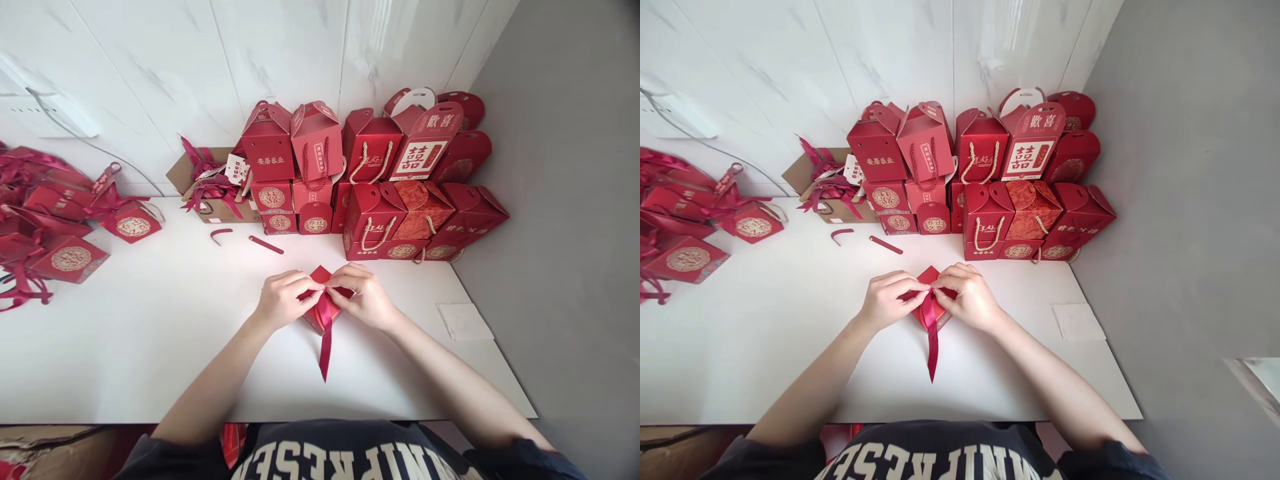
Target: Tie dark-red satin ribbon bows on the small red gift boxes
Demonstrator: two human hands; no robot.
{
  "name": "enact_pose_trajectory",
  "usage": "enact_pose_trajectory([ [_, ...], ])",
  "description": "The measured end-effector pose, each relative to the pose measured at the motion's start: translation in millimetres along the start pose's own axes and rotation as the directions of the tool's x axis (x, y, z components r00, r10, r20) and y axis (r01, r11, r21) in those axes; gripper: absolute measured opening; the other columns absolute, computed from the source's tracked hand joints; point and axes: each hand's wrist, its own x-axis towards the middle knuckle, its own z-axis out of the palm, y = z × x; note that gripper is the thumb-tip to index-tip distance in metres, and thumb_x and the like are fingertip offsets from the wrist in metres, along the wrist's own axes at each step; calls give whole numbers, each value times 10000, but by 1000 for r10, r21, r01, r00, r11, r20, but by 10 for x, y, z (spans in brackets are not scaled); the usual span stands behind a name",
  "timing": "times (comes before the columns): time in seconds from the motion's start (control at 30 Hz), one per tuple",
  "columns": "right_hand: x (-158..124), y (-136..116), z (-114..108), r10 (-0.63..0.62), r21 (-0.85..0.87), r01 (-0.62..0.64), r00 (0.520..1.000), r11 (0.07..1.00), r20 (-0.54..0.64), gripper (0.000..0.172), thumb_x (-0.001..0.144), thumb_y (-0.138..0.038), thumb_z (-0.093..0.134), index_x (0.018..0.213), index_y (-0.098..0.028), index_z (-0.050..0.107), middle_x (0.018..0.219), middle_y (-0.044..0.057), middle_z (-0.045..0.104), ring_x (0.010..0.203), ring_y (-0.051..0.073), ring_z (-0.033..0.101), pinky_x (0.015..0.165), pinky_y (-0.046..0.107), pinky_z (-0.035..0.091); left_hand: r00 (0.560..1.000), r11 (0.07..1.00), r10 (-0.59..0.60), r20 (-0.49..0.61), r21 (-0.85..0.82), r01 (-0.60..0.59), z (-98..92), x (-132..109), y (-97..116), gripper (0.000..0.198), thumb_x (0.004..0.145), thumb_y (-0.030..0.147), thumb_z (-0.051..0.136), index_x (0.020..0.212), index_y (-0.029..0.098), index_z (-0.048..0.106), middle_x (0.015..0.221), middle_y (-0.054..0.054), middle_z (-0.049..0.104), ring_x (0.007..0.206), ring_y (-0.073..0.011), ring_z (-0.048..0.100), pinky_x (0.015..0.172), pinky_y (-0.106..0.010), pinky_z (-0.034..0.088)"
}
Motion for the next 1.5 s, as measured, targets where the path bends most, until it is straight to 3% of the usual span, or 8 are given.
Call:
enact_pose_trajectory([
  [0.17,-11,-85,-6,24,-61,-31,992,998,-121,127,861,-141,545,931,-219,617,881,54,659,818,199,610,785,361,478,991,998,61,-116,9,-61,72,-60,-16,75,799,139,669,803,210,691,685,25,697,599,-94,620,575,-212,489],
  [0.4,-8,-71,6,29,61,-30,1000,998,5,276,805,-96,564,1034,-247,533,952,4,675,918,185,637,1107,474,316,977,986,152,-150,86,-140,81,-93,-47,96,786,111,681,795,206,679,685,30,697,588,-87,624,562,-207,492],
  [0.73,11,-77,15,97,113,-100,995,988,34,316,796,-80,533,1069,-239,524,937,10,646,936,193,615,1131,513,247,978,986,152,-141,85,-141,101,-108,-38,142,759,81,703,813,209,676,685,35,688,581,-85,599,564,-211,482],
  [0.93,34,-90,-45,200,408,-234,972,883,125,214,821,-74,491,974,-223,509,935,31,568,897,182,553,875,362,451,980,987,147,-137,79,-137,104,-109,-59,131,773,89,690,822,210,681,704,30,699,598,-89,618,567,-214,481],
  [1.13,37,-39,-44,189,659,-294,955,692,229,137,878,-211,605,1002,-216,547,915,28,553,900,170,535,852,333,430,985,992,121,-126,49,-115,101,-100,-51,108,789,100,678,771,206,671,696,26,701,585,-93,616,562,-222,483],
  [1.33,-37,147,-283,159,787,-429,902,443,401,179,875,-320,648,994,-224,554,604,-66,439,513,91,370,526,237,312,993,993,68,-95,-91,-77,71,-69,-45,118,806,97,669,836,209,689,725,8,709,632,-106,636,584,-225,506],
  [1.43,-72,207,-507,157,748,-417,905,516,396,185,874,-359,644,981,-221,582,532,-88,366,464,83,305,499,234,278,993,989,64,-100,-126,-76,62,-55,-61,122,810,95,665,855,205,690,728,0,711,641,-111,642,582,-225,514],
  [1.5,-68,180,-572,202,661,-354,933,662,297,224,870,-405,639,997,-225,601,673,-28,501,613,127,473,620,274,399,993,988,61,-102,-134,-74,64,-51,-64,118,813,102,663,859,207,690,722,2,711,633,-111,640,571,-223,514],
])
